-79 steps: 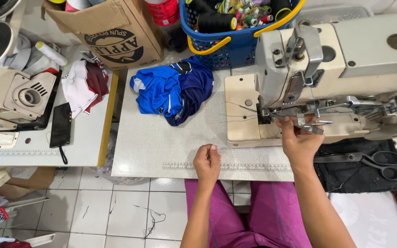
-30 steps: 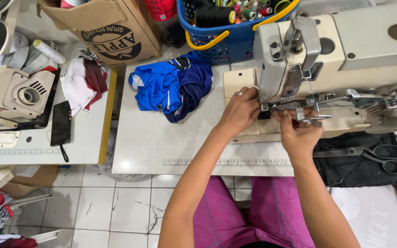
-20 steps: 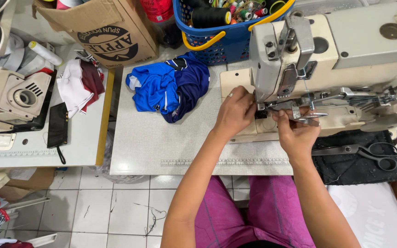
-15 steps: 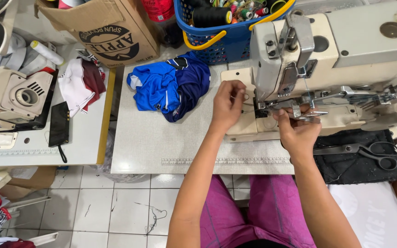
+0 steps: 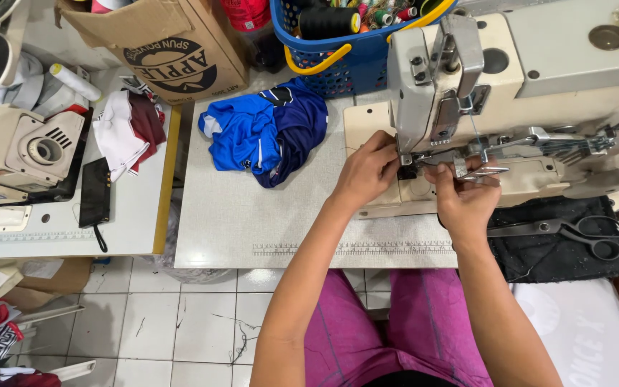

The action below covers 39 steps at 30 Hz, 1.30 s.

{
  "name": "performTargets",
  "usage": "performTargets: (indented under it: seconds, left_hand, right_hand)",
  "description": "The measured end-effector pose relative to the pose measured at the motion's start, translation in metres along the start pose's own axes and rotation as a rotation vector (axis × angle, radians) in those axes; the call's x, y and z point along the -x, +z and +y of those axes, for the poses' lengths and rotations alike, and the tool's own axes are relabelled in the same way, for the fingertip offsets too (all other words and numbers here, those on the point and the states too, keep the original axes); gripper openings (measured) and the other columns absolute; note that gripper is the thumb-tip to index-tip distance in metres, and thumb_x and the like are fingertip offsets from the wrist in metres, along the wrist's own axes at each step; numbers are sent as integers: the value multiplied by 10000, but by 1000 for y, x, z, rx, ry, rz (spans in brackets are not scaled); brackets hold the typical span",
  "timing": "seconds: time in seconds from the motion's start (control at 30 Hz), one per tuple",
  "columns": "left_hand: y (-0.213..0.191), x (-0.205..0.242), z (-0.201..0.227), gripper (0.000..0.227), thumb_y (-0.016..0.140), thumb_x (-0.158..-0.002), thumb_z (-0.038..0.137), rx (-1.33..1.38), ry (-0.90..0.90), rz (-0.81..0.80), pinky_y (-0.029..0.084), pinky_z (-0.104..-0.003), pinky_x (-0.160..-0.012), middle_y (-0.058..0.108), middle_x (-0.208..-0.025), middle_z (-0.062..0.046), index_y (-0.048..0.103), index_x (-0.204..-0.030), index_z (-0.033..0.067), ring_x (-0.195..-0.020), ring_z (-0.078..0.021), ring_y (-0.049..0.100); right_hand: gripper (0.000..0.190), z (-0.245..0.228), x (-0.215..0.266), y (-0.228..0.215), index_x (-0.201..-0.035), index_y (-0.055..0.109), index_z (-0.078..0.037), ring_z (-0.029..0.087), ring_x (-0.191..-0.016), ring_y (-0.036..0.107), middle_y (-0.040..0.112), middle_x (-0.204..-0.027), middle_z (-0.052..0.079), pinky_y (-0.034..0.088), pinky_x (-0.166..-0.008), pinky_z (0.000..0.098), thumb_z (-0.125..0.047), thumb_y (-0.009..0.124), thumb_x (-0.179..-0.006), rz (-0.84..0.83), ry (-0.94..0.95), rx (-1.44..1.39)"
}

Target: The person threads a sewing machine by hand, guiding the thread through the needle area and tension components. They use a small metal tool to assist in pulling the thread through the needle eye and make adjustments to the thread path.

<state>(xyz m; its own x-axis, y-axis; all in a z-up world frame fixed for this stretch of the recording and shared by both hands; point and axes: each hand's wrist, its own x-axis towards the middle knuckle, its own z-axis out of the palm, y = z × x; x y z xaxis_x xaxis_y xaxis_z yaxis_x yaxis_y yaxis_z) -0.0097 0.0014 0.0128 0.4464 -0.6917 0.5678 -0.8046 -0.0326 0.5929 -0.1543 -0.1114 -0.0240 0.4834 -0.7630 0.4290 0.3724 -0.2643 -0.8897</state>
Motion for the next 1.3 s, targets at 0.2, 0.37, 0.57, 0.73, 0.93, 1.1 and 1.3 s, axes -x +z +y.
performTargets:
  seconds: [0.2,0.37,0.57,0.73,0.93,1.1,1.3]
  left_hand:
    - [3,-3,-7,107,668,-867,66,12,-40,-142,556,-469,-642,596,-921,-112,677,-762,46,-746,-404,665]
    - [8,-1,-17,85,664,-878,117,20,-62,-174,547,-484,-670,575,-954,-80,676,-810,67,-797,-430,660]
    - [11,1,-18,66,660,-886,116,-45,-57,-186,545,-493,-675,585,-948,-86,672,-836,74,-803,-443,657]
    - [8,1,-17,74,652,-896,138,-66,-46,-179,545,-479,-688,574,-947,-71,664,-836,95,-806,-424,659]
    - [7,-1,-18,97,641,-894,134,-4,-54,-183,537,-462,-666,569,-926,-60,659,-804,101,-762,-428,654]
    - [10,-3,-20,102,642,-895,119,15,-57,-195,534,-443,-661,581,-929,-52,675,-801,94,-752,-408,661]
    - [25,2,-28,134,610,-903,117,-279,141,-57,505,-451,-563,562,-888,-81,650,-781,76,-636,-371,626]
  right_hand:
    - [272,-1,-1,3,-1075,413,51,453,-806,738,633,-882,212,669,-712,539,125,665,-1004,19,3,4]
    - [269,-1,0,2,-1057,413,42,433,-806,745,657,-883,236,673,-730,510,128,663,-1003,9,0,25]
    - [277,-8,-1,5,-1050,421,49,455,-807,742,660,-866,243,671,-729,522,132,679,-992,0,-3,27]
    - [279,-7,-1,4,-1070,425,54,437,-797,740,660,-880,239,668,-726,513,132,680,-989,-11,-2,50]
    - [274,2,1,3,-1077,414,56,464,-803,734,651,-880,232,670,-713,524,121,672,-1011,12,-3,23]
    - [275,-4,0,5,-1075,422,61,455,-802,736,658,-884,243,671,-710,527,116,684,-1011,24,-20,30]
    - [350,7,0,3,-1111,378,43,432,-793,740,633,-898,202,677,-724,518,133,695,-992,28,6,2]
